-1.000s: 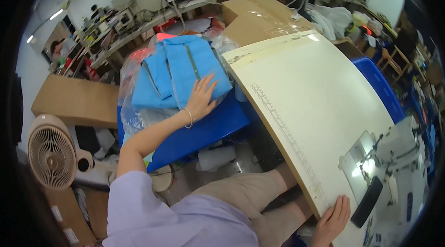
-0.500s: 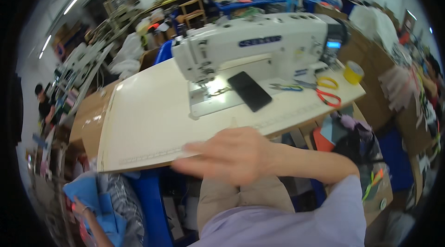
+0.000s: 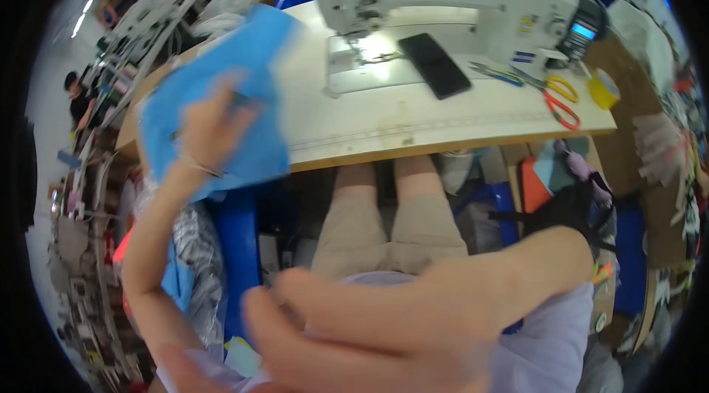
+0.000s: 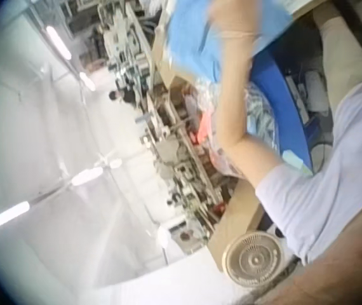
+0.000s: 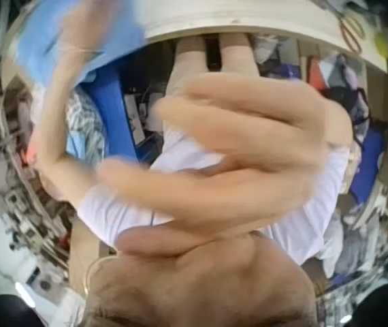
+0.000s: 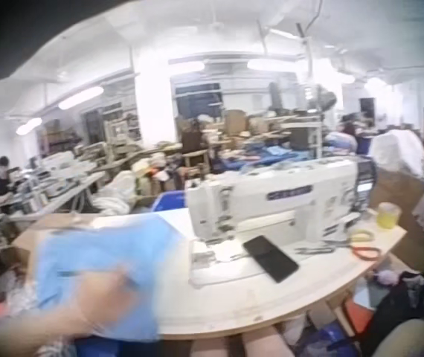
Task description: The person sews a blue fabric bag using an industrial sewing machine. They align the edges of the bag, guide it under the needle, and stitch along the seams. The person repeatedly adjusts the bag's position to ensure precise stitching.
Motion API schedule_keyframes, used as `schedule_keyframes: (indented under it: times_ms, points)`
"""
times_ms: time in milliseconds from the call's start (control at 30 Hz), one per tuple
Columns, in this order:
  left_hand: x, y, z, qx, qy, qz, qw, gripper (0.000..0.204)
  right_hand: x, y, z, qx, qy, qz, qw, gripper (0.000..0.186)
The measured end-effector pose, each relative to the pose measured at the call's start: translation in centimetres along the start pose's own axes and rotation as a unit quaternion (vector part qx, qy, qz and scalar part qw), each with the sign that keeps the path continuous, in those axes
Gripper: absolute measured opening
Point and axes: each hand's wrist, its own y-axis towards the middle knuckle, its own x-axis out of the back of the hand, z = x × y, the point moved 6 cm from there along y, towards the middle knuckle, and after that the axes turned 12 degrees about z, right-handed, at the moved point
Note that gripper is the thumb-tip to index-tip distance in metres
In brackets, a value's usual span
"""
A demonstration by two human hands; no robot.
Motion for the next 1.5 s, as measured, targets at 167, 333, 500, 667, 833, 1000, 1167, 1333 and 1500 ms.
schedule_keyframes:
  times_ms: [167, 333, 500, 667, 833, 1000, 1167, 1333, 1500]
  points:
    - [-8.0, -5.7, -8.2, -0.164, -0.001, 0.112, 0.98, 0.049, -1.3, -3.7, -5.5, 0.029, -0.031, 0.082, 0.996, 0.021]
    - [-9.4, -8.7, -10.3, -0.252, -0.012, 0.114, 0.961, 0.057, -8.9, -7.8, -13.9, -0.107, -0.021, 0.19, 0.976, 0.039]
    - [-5.8, -5.6, -8.6, -0.163, -0.155, 0.177, 0.958, 0.043, -15.9, -13.3, -19.2, -0.182, -0.037, 0.268, 0.945, 0.052]
    - [-6.7, -0.4, 1.8, 0.056, -0.053, 0.001, 0.997, 0.032, -17.2, -13.8, -14.3, -0.154, -0.058, 0.273, 0.948, 0.056]
    - [-10.9, 1.4, 13.5, 0.244, 0.0, -0.064, 0.968, 0.049, -15.0, -13.6, -13.9, -0.196, 0.033, 0.228, 0.953, 0.047]
    - [-13.2, -1.8, 23.0, 0.464, -0.246, -0.097, 0.845, 0.063, -13.2, -13.0, -17.1, -0.272, 0.07, 0.146, 0.949, 0.041]
    - [-11.4, -2.2, 20.3, 0.465, -0.528, -0.022, 0.71, 0.051, -12.9, -11.3, -18.6, -0.31, 0.126, 0.103, 0.937, 0.038]
    - [-4.8, -4.3, 13.3, 0.338, -0.611, -0.052, 0.714, 0.048, -10.2, -10.9, -20.1, -0.332, 0.127, 0.017, 0.935, 0.038]
    - [1.3, -6.6, 7.9, 0.232, -0.644, -0.058, 0.726, 0.048, -10.4, -8.9, -21.0, -0.449, 0.438, -0.003, 0.779, 0.046]
